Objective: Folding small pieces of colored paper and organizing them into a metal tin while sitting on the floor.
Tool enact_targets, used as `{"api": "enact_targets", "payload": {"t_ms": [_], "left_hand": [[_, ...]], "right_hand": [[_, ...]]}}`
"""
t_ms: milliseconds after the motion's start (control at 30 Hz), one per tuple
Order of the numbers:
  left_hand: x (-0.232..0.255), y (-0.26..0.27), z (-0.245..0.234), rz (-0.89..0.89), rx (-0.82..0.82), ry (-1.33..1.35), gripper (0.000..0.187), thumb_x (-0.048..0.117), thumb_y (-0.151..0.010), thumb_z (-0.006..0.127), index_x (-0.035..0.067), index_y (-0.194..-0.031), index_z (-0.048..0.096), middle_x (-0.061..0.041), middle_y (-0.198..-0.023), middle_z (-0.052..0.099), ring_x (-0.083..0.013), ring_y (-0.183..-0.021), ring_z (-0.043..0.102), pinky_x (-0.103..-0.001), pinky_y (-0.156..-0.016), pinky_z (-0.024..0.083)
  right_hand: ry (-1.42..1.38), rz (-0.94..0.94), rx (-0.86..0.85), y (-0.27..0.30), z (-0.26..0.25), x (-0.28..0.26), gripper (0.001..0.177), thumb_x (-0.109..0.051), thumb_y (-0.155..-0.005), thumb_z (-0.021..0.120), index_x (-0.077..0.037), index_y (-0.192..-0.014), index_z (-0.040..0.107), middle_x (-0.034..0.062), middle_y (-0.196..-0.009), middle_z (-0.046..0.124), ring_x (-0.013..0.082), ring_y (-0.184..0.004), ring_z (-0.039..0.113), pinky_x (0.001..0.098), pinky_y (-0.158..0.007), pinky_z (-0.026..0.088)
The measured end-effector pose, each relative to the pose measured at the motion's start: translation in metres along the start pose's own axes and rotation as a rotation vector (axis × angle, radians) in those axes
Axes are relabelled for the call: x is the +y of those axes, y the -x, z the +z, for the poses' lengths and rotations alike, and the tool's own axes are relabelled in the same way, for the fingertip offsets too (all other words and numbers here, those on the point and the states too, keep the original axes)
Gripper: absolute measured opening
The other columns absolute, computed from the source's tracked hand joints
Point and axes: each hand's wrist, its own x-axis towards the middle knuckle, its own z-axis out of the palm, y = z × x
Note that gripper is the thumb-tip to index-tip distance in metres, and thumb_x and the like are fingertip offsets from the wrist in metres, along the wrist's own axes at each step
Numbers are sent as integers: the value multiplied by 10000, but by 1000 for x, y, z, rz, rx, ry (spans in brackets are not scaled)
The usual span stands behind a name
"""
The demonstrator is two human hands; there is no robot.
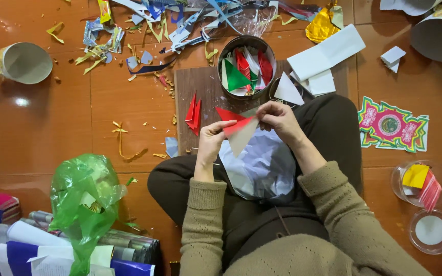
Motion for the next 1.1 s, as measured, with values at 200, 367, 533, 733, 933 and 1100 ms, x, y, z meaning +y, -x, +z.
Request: {"api": "enact_targets", "payload": {"t_ms": [200, 367, 533, 733, 933, 1100], "left_hand": [[-12, -2, -2, 6, 2, 32, 241, -135, -745, 609, -17, -894, 757, -116, -779, 700, -109, -732, 642, -283, -666, 595], [1, 2, 4, 41, -30, -10, 298, -141, -700, 531, -8, -837, 759, -99, -734, 675, -96, -693, 614, -262, -634, 581], [-2, 3, 6, 62, -13, 16, 287, -117, -667, 505, -15, -795, 741, -49, -673, 613, -52, -632, 568, -206, -602, 562], [3, 4, 5, 88, -23, 26, 260, -114, -641, 515, -39, -767, 729, -72, -676, 574, -70, -619, 542, -226, -590, 568], [-10, -2, 1, 60, -79, -210, 212, 211, -786, 561, 76, -723, 710, -82, -698, 626, -94, -684, 528, -215, -608, 484], [14, 8, 21, -7, -126, -195, 252, 134, -882, 708, 110, -1134, 709, 17, -631, 610, -14, -628, 495, -139, -558, 381]], "right_hand": [[-136, 42, 28, -3, -8, 10, 98, 116, -771, 608, 62, -840, 652, 195, -592, 591, 207, -465, 622, 230, -379, 438], [-151, 34, -21, -1, -10, 2, 89, 132, -769, 617, 61, -802, 660, 212, -612, 601, 223, -454, 621, 249, -366, 441], [-233, 25, -85, -3, -14, 6, 64, 128, -769, 624, 73, -795, 643, 240, -625, 605, 235, -432, 606, 253, -343, 418], [-235, 11, -103, -1, -13, 0, 51, 120, -777, 630, 74, -790, 646, 235, -664, 618, 238, -456, 617, 249, -363, 432], [2, -24, -196, 1, -13, -9, 90, 150, -785, 625, 81, -795, 682, 211, -705, 639, 220, -534, 645, 260, -432, 478], [153, -8, -278, 2, -7, -10, 131, 147, -790, 593, 70, -806, 698, 180, -672, 648, 194, -554, 635, 266, -459, 504]]}}
